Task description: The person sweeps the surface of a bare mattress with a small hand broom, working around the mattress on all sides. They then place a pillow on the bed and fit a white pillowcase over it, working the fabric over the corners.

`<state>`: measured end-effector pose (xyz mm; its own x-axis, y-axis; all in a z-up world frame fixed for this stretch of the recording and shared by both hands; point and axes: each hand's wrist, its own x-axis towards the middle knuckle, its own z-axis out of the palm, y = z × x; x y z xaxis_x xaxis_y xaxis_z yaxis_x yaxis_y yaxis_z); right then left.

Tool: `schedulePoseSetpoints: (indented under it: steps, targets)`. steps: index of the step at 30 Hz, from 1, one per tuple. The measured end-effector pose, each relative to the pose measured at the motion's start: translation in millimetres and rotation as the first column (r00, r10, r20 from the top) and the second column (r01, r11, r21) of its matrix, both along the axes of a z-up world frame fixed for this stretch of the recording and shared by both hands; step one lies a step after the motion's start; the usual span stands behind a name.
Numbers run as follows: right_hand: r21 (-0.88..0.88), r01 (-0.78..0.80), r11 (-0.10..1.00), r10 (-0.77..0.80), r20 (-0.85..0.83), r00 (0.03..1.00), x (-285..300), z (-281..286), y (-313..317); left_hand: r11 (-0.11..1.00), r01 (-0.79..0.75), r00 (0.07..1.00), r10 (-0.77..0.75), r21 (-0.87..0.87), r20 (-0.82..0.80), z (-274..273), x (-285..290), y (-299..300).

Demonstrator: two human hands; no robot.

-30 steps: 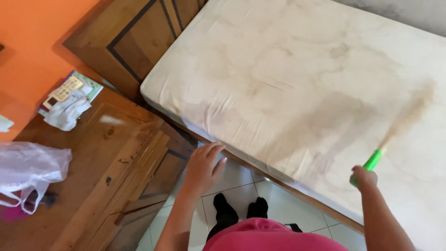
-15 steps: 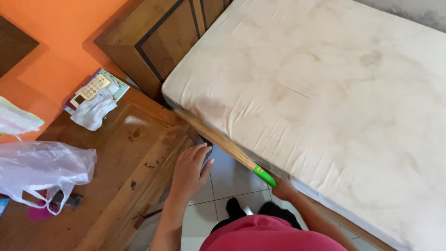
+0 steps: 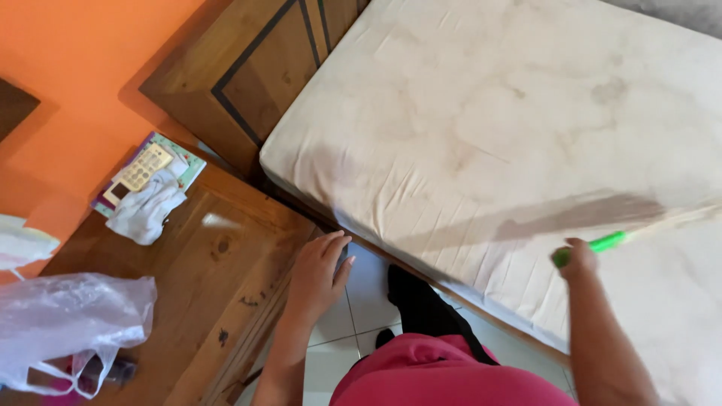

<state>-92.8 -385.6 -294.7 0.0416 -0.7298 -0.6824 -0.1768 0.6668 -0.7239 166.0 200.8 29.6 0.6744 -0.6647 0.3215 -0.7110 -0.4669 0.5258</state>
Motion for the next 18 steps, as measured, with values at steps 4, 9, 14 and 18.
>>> schedulePoseSetpoints:
  steps: [4,9,14,18]
  targets:
    - [-0.168,-0.453,0.875,0.439,-0.119,0.891,72,-177,35,1.000,0.009,1.000,-0.009,0.000,0.019,8,31,-18]
    - [0.113,-0.992,-0.058,0.719,-0.684,-0.120,148,-62,218,1.000,0.019,0.999,-0.019,-0.010,0.030,26,74,-48]
    - [0.101,-0.982,-0.160,0.687,-0.703,-0.184,155,11,172,0.999,0.025,0.999,-0.024,-0.028,0.048,37,111,-91]
    - [-0.063,-0.953,0.298,0.584,-0.777,0.234,101,-54,21,0.998,0.040,0.999,-0.039,-0.049,0.022,36,134,-117]
